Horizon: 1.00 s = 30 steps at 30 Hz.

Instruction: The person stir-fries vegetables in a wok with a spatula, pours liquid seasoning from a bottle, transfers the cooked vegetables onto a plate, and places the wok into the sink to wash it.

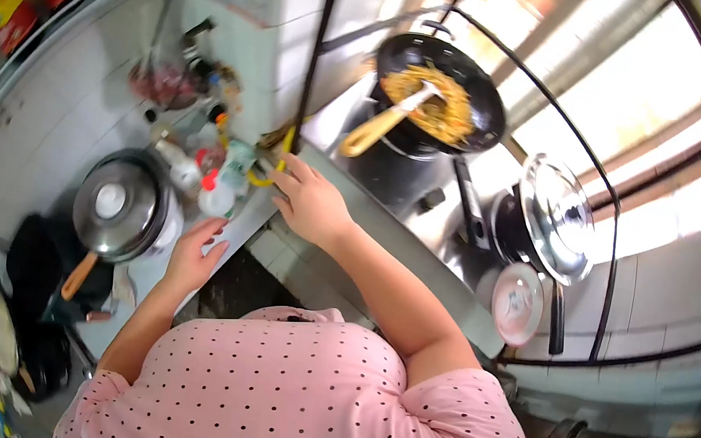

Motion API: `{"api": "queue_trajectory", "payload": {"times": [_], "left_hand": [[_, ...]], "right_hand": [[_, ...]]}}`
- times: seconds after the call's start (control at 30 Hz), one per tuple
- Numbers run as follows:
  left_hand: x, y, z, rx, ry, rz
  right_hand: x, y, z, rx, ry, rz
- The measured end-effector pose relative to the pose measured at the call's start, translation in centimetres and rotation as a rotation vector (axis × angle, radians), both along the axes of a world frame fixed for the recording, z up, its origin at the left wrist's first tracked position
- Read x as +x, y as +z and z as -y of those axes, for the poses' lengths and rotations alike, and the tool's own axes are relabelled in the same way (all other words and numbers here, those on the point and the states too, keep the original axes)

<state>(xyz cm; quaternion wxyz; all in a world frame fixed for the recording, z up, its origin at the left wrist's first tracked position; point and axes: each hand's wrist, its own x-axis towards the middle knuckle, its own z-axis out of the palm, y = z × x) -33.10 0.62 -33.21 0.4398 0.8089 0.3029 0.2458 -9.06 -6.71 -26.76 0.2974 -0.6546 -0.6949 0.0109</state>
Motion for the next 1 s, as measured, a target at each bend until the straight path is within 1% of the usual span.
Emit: {"api": "queue_trajectory", "payload": {"times": [0.03,0.13,0.2,0.23,0.27,0.33,0.4,0.43,0.47,0.53,0.6,0.67,0.73,0.77,0.87,0.9,0.93,1.0], "left_hand": [[2.2,1.4,-0.5,0.011,-0.036,0.04],[9.5,7.4,-0.7,0.317,-0.191,0.18],[14.5,10.6,-0.4,0.508,-0.226,0.178],[17.0,11.7,-0.5,0.557,-0.222,0.168],[19.3,12.3,-0.6,0.61,-0.225,0.105],[23.3,13.1,-0.5,0.649,-0.191,-0.146],[26.0,13.5,-0.8,0.634,-0.25,-0.371],[26.7,13.7,-1.0,0.625,-0.276,-0.486],[26.7,14.0,-1.1,0.683,-0.255,-0.523],[25.9,15.7,-1.4,0.802,-0.206,-0.595],[24.1,20.3,-2.5,0.843,-0.273,-0.586],[22.1,26.7,-0.9,0.721,-0.223,-0.582],[21.3,30.8,-1.3,0.786,-0.263,-0.652],[21.6,32.1,-1.4,0.819,-0.28,-0.684],[23.7,33.8,-0.8,0.898,-0.344,-0.868],[24.9,33.4,0.0,0.853,-0.354,-0.933],[26.1,31.8,0.0,0.854,-0.328,-0.909],[28.9,27.3,-1.3,0.849,-0.288,-0.871]], "right_hand": [[1.3,0.9,1.7,0.061,-0.024,0.011],[5.3,3.3,7.3,0.169,-0.139,0.123],[7.0,4.4,10.6,0.278,-0.234,0.153],[7.3,5.5,12.1,0.317,-0.28,0.161],[7.7,6.4,13.8,0.278,-0.34,0.168],[8.7,7.1,15.9,0.331,-0.49,0.176],[10.1,7.0,17.7,0.256,-0.657,0.247],[10.8,6.5,18.4,0.211,-0.72,0.216],[11.4,5.9,18.8,0.167,-0.781,0.182],[11.8,5.3,19.5,0.084,-0.792,0.072],[12.1,5.2,19.7,0.004,-0.783,-0.017],[12.1,5.5,19.7,-0.08,-0.748,-0.072],[12.4,5.5,19.4,-0.146,-0.736,-0.031],[12.6,5.5,19.3,-0.174,-0.722,-0.011],[13.0,5.4,19.3,-0.202,-0.694,0.048],[13.1,5.4,19.2,-0.213,-0.689,0.06],[13.1,5.4,19.3,-0.225,-0.685,0.072],[13.2,5.0,19.2,-0.165,-0.648,0.1]]}}
